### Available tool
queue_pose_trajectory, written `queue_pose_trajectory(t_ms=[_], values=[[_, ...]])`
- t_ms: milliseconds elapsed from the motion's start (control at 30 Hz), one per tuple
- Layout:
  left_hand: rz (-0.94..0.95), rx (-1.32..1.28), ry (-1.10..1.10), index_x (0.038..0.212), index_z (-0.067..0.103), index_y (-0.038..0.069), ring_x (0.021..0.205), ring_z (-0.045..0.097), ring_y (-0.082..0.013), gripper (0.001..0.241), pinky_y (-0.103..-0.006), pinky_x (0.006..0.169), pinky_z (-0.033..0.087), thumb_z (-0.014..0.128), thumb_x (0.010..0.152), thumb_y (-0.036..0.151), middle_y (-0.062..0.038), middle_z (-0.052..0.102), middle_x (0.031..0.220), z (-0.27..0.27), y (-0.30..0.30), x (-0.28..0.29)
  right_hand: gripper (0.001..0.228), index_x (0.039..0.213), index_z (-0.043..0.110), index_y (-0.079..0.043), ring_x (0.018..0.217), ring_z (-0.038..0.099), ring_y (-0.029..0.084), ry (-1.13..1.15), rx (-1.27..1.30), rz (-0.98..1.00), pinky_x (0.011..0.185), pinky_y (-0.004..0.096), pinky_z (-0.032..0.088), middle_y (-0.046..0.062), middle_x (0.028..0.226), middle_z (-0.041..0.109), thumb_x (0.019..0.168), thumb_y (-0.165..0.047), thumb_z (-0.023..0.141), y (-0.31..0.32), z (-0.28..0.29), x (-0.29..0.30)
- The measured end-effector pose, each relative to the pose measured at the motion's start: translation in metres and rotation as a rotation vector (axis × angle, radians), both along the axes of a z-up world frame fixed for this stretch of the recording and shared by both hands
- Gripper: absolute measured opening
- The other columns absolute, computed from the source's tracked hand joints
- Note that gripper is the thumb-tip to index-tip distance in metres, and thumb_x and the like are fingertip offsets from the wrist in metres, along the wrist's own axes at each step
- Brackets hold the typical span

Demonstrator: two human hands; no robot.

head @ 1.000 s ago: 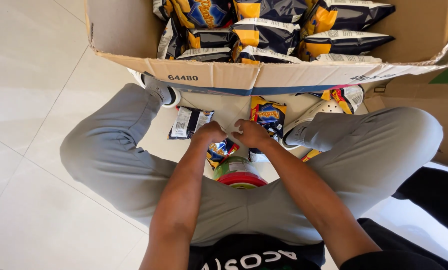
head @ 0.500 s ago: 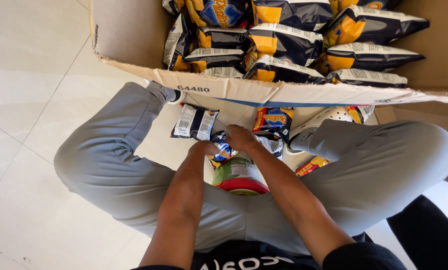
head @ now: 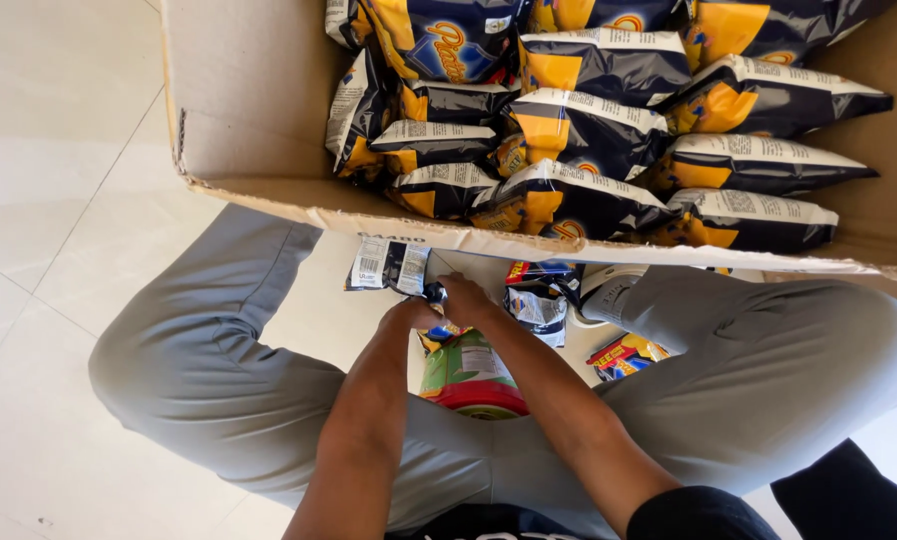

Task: Organizing bags of chips into a cardboard box.

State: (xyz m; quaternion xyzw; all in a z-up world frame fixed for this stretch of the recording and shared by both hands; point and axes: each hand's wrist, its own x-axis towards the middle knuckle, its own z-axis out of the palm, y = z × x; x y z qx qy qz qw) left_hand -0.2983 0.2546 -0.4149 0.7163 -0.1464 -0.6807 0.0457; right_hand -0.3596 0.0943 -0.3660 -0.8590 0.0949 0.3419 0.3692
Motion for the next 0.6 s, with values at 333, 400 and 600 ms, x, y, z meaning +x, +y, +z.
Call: queue_pose_trajectory(t_ms=[333,400,600], values=[[0.194,0.192,0.109,0.163,0.014,0.010,0.112,0.072,-0.0325,0.117,-0.0385,0.079,0.062,0.086,0.075,0.036,-0.021,0.057,0.146,0.123,-0.039,0.035,0.054,0.128,0.063,-0.011,0.117,0.063,0.044,0.253,-0.128,0.037,0.096,0.053,0.054,0.024,0.140,0.050,0.077,-0.015,0.079,-0.018,0.056,0.014],[0.222,0.149,0.085,0.164,0.015,0.016,0.112,0.075,-0.0359,0.120,-0.0439,0.086,0.065,0.084,0.067,0.031,-0.018,0.056,0.147,0.124,-0.039,0.033,0.039,0.120,0.070,-0.010,0.114,0.066,0.044,0.181,-0.142,0.024,0.096,0.051,0.055,0.024,0.132,0.057,0.082,-0.019,0.076,-0.019,0.031,0.000],[-0.037,0.105,-0.107,0.159,0.032,0.016,0.131,0.056,-0.0363,0.118,-0.0502,0.105,0.048,0.094,0.061,0.039,-0.017,0.058,0.148,0.103,-0.038,0.024,0.031,0.111,0.075,-0.012,0.113,0.066,0.039,0.163,-0.144,0.090,0.096,0.051,0.053,0.019,0.121,0.067,0.080,-0.019,0.075,-0.033,0.060,0.011]])
